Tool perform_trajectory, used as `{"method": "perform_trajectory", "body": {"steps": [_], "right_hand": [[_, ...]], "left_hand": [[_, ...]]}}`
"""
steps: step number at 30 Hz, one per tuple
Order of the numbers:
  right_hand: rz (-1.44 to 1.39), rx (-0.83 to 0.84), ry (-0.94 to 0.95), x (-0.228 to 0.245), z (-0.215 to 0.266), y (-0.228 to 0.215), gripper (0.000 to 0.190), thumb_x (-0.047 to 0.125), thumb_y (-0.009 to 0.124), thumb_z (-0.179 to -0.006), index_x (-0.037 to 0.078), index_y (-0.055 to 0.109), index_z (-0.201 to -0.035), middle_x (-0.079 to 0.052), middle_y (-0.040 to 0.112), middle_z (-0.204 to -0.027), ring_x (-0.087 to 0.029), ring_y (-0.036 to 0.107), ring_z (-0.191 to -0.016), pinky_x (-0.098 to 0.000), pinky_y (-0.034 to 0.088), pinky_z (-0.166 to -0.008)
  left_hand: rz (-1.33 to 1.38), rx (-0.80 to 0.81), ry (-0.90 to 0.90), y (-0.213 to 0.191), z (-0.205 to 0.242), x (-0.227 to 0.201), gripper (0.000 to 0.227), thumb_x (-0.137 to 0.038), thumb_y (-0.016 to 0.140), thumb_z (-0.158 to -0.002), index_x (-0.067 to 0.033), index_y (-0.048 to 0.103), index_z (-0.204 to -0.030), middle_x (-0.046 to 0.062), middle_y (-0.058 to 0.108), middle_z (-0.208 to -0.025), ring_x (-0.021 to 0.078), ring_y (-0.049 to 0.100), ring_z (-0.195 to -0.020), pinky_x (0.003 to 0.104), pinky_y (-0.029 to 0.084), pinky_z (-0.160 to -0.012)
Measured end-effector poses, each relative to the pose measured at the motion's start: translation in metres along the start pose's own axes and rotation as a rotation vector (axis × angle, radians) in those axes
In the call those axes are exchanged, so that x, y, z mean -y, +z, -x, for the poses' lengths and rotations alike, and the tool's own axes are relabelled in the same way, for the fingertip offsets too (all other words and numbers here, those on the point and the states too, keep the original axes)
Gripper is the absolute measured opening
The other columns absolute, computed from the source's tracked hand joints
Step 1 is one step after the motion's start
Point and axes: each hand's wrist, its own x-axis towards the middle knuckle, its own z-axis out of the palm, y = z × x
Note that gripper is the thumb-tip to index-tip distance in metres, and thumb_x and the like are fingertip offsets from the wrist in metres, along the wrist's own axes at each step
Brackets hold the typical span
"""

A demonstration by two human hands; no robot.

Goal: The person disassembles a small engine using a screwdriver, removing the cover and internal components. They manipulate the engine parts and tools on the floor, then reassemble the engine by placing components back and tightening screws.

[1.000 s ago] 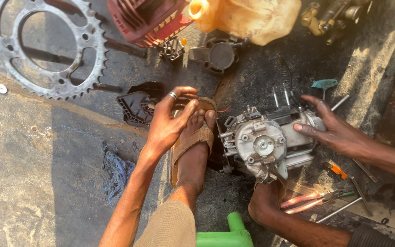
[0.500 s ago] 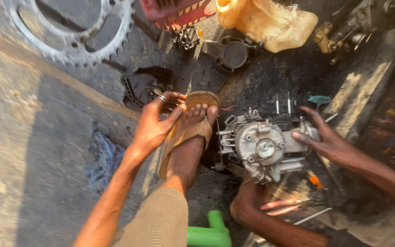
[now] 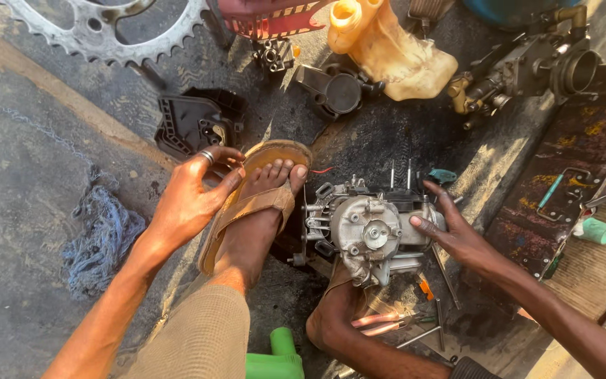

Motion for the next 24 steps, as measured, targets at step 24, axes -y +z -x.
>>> {"method": "perform_trajectory", "body": {"steps": [24], "right_hand": [[-0.047,0.016,0.018,-0.059,0.009,0.013,0.136,0.073,0.078,-0.049,0.033,0.014,-0.161,-0.015,0.010,-0.170,-0.040,0.014,-0.156,-0.0712,0.017,-0.118]], "left_hand": [[-0.020,-0.007,0.096,0.003,0.001,-0.002,0.031,-0.016,0.066,-0.094,0.0036,0.066,-0.117,0.015,0.073,-0.103,0.0225,0.073,-0.093,0.036,0.057,-0.081]]}}
